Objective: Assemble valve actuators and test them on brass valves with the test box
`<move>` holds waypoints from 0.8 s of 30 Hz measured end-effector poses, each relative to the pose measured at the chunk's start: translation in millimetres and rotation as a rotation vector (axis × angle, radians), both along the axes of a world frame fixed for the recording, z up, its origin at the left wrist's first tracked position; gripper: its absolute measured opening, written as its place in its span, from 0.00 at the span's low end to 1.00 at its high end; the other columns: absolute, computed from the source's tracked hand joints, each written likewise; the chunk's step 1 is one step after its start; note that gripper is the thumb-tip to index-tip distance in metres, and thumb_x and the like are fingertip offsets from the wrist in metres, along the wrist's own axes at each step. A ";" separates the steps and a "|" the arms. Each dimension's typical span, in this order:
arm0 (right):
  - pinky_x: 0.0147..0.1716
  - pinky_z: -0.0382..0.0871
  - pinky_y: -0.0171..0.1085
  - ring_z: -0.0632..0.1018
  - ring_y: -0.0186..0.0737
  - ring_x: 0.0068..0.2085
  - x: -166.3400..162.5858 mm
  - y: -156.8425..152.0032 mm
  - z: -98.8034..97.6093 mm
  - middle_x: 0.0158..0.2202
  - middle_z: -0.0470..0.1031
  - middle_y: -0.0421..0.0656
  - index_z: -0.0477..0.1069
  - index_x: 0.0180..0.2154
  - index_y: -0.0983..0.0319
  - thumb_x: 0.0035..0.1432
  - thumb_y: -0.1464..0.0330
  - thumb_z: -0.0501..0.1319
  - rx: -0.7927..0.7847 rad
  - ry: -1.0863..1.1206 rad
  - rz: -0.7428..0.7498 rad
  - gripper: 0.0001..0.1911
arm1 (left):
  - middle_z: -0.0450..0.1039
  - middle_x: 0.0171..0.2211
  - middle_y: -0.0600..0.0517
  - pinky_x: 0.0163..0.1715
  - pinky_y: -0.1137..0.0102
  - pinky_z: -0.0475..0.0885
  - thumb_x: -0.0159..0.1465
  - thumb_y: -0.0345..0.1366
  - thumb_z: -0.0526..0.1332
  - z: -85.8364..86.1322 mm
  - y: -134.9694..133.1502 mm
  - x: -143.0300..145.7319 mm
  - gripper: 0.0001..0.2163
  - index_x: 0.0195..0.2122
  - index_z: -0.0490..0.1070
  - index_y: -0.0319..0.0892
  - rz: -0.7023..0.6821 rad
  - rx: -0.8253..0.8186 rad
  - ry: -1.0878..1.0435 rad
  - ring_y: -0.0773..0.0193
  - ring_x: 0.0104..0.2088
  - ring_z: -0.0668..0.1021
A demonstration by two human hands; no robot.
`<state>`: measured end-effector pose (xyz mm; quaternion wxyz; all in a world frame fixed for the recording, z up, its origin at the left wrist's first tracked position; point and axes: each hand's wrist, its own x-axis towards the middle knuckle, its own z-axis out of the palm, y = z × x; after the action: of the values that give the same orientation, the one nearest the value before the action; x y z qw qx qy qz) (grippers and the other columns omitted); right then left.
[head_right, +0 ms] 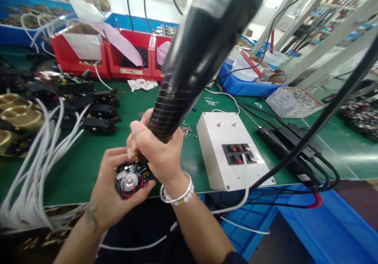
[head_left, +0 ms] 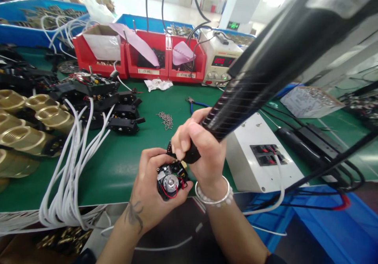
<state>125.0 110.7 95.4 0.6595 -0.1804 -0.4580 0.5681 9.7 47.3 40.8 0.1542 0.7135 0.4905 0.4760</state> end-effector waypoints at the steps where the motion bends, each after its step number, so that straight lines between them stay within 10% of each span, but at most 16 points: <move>1: 0.20 0.67 0.30 0.69 0.28 0.19 2.0 -1.0 3.5 0.20 0.65 0.31 0.59 0.32 0.59 0.62 0.68 0.62 -0.008 0.013 -0.054 0.11 | 0.65 0.48 0.49 0.46 0.69 0.75 0.59 0.37 0.70 0.3 0.1 0.0 0.20 0.48 0.64 0.45 0.000 0.002 0.004 0.62 0.49 0.74; 24: 0.17 0.63 0.28 0.67 0.27 0.17 -12.3 -7.1 -7.3 0.21 0.66 0.32 0.63 0.33 0.60 0.63 0.72 0.62 0.092 0.016 -0.207 0.08 | 0.65 0.47 0.52 0.46 0.73 0.74 0.59 0.36 0.68 1.4 3.7 -0.8 0.18 0.48 0.64 0.46 -0.019 -0.033 -0.053 0.66 0.47 0.73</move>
<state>112.7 103.6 88.0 0.7261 -0.1917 -0.4570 0.4767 8.9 51.0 42.2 0.1834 0.7026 0.4873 0.4850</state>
